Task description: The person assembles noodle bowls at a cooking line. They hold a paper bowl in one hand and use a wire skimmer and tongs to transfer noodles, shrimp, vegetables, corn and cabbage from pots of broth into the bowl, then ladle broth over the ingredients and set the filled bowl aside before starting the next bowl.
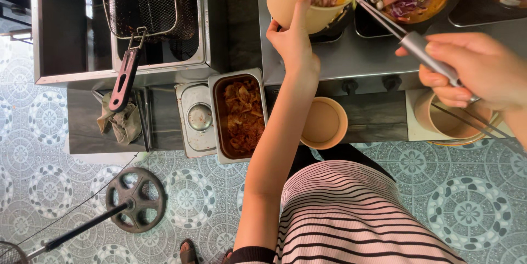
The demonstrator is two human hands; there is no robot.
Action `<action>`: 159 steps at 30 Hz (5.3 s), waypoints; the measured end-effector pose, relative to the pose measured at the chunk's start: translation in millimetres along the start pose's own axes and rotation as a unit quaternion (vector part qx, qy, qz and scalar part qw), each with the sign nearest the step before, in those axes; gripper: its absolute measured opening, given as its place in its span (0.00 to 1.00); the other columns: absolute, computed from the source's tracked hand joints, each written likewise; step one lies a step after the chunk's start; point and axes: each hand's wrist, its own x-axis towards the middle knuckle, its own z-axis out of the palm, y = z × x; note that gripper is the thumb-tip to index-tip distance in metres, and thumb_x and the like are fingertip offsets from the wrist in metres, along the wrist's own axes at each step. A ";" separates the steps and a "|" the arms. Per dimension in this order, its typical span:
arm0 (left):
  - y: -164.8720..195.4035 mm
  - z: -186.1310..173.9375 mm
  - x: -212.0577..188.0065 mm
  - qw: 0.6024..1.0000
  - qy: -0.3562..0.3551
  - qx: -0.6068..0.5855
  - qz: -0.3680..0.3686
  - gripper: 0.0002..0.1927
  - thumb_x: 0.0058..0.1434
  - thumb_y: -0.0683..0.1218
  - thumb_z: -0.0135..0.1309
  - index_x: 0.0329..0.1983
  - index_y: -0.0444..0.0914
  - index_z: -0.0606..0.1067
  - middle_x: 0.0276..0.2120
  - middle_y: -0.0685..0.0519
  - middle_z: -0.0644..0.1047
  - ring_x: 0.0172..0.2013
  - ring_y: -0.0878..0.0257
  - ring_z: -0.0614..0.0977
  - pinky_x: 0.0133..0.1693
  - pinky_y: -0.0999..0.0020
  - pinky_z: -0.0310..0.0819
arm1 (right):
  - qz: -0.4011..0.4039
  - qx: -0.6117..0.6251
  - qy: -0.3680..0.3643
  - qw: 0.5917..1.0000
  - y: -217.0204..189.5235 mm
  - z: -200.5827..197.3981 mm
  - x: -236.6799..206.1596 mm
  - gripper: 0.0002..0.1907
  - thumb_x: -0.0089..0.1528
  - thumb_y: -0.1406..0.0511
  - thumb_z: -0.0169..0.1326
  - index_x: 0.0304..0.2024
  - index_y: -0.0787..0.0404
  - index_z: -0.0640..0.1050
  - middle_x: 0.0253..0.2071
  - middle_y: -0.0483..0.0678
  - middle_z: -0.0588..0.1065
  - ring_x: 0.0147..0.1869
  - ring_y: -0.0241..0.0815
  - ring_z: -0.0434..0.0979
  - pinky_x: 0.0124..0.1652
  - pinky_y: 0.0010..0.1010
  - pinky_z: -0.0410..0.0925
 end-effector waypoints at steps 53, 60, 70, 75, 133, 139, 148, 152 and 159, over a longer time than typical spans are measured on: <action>-12.4 8.5 1.7 0.997 0.021 -0.039 0.068 0.44 0.50 0.43 0.68 0.64 0.30 0.54 0.55 0.41 0.69 0.54 0.54 0.75 0.54 0.59 0.74 | -0.011 0.175 0.167 0.970 107.8 27.3 4.0 0.20 0.74 0.61 0.35 0.61 0.63 0.71 0.22 0.44 0.61 0.16 0.29 0.52 0.18 0.24 0.51; -20.5 2.1 -5.5 0.994 0.032 -0.040 0.098 0.45 0.51 0.41 0.67 0.65 0.30 0.53 0.57 0.41 0.65 0.56 0.53 0.74 0.56 0.59 0.73 | -0.056 0.180 0.179 0.966 82.4 41.9 -20.1 0.20 0.74 0.62 0.35 0.62 0.65 0.71 0.22 0.44 0.63 0.16 0.29 0.54 0.18 0.25 0.53; -21.2 -13.8 -15.0 0.998 -0.016 -0.050 -0.026 0.22 0.53 0.44 0.68 0.47 0.33 0.73 0.41 0.54 0.77 0.38 0.68 0.76 0.36 0.72 0.65 | -0.315 -0.576 0.356 0.665 46.4 51.6 -22.1 0.19 0.69 0.69 0.54 0.62 0.65 0.73 0.38 0.55 0.78 0.33 0.52 0.79 0.31 0.39 0.70; -18.9 -21.4 -10.4 0.997 -0.020 -0.046 -0.061 0.22 0.53 0.46 0.67 0.46 0.35 0.72 0.41 0.54 0.77 0.38 0.68 0.77 0.40 0.71 0.70 | -0.290 -0.649 0.356 0.606 75.5 43.6 -11.4 0.23 0.74 0.65 0.59 0.71 0.60 0.75 0.35 0.50 0.77 0.29 0.48 0.76 0.31 0.37 0.69; 20.5 -31.9 18.5 0.969 -0.168 0.101 -0.148 0.26 0.54 0.55 0.64 0.48 0.32 0.76 0.37 0.51 0.75 0.39 0.57 0.78 0.46 0.61 0.74 | -0.380 -0.487 0.370 0.694 106.7 -12.9 34.0 0.18 0.76 0.72 0.53 0.69 0.68 0.74 0.37 0.57 0.76 0.33 0.51 0.75 0.37 0.36 0.68; 13.6 -27.8 20.2 0.970 -0.154 0.099 -0.159 0.26 0.52 0.54 0.64 0.48 0.34 0.76 0.37 0.51 0.75 0.39 0.56 0.79 0.45 0.60 0.74 | -0.392 -0.480 0.386 0.683 107.4 -22.7 30.9 0.19 0.77 0.72 0.52 0.70 0.69 0.73 0.39 0.58 0.77 0.35 0.52 0.76 0.39 0.36 0.69; 16.5 -36.8 33.3 0.967 -0.187 0.095 -0.148 0.23 0.58 0.54 0.63 0.46 0.32 0.73 0.38 0.51 0.75 0.40 0.56 0.80 0.45 0.59 0.73 | -0.294 -0.058 0.335 0.893 95.4 -37.3 23.5 0.16 0.83 0.65 0.41 0.69 0.64 0.73 0.29 0.44 0.65 0.28 0.28 0.61 0.28 0.23 0.57; 49.2 -39.8 44.5 0.954 -0.218 0.130 -0.160 0.25 0.55 0.57 0.60 0.46 0.34 0.75 0.37 0.48 0.77 0.37 0.55 0.82 0.42 0.58 0.77 | -0.143 0.026 0.262 0.954 98.8 -61.0 29.3 0.12 0.80 0.63 0.44 0.53 0.69 0.69 0.28 0.44 0.65 0.24 0.30 0.57 0.24 0.25 0.53; 83.9 -36.8 34.2 0.916 -0.270 0.246 -0.166 0.29 0.53 0.60 0.57 0.48 0.34 0.76 0.41 0.49 0.79 0.36 0.56 0.84 0.42 0.60 0.79 | -0.078 0.084 0.160 0.980 86.9 -70.5 36.4 0.17 0.75 0.65 0.41 0.63 0.64 0.73 0.26 0.43 0.64 0.24 0.28 0.56 0.23 0.21 0.52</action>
